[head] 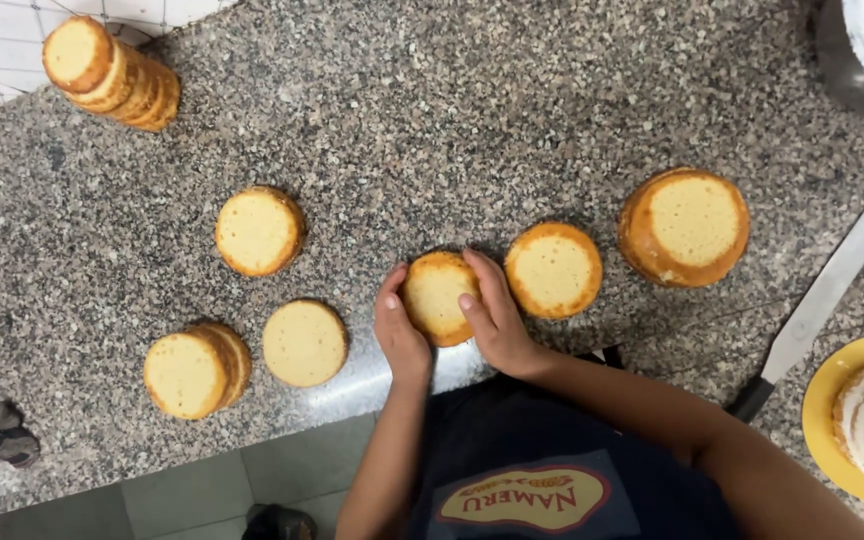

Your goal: The person spreads white cream onto round sponge cake layers using a spatula, then stacks and aligns the cake layers by hand on the counter, working through a row of cake bases one at a time.

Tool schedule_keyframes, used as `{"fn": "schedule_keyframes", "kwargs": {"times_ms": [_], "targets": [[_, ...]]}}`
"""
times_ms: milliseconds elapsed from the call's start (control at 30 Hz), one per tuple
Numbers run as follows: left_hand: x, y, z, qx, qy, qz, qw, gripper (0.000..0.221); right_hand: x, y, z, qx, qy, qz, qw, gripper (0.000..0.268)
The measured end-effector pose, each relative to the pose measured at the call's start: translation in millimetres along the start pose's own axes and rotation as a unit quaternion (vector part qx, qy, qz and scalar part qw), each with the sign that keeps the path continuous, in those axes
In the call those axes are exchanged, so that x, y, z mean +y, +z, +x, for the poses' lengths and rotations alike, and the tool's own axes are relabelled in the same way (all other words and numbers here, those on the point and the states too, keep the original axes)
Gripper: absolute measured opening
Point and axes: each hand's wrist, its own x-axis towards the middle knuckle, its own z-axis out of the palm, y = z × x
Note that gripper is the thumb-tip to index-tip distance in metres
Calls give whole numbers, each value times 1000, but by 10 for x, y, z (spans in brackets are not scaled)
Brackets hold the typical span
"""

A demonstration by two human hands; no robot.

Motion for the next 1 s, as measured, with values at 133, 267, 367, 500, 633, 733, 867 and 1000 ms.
{"fn": "schedule_keyframes", "kwargs": {"times_ms": [133, 267, 367, 500, 633, 733, 867, 1000], "targets": [[22, 0, -10, 6, 40, 50, 998, 57, 40, -4, -30, -8, -8, 68, 998, 60], [24, -8, -17, 8, 32, 47, 998, 56, 77, 9, -41, -12, -37, 78, 996, 63], [18, 0, -12, 9, 33, 33, 999, 55, 50, 16, -27, -20, -49, 65, 997, 65], [33, 0, -37, 7, 54, 76, 996, 54, 22, 3, -34, -33, -57, 30, 997, 66], [67, 18, -29, 2, 84, 91, 992, 50, 26, -9, -19, -41, -55, 25, 997, 66], [93, -1, -34, -3, 84, 88, 993, 49, 15, 7, -20, -42, -43, 36, 998, 67], [62, 11, -17, 1, 64, 94, 994, 50, 7, 4, -12, -36, -47, 28, 998, 68], [63, -1, -11, 9, 59, 93, 994, 49, 16, 13, -6, -38, -48, 38, 997, 69]]}}
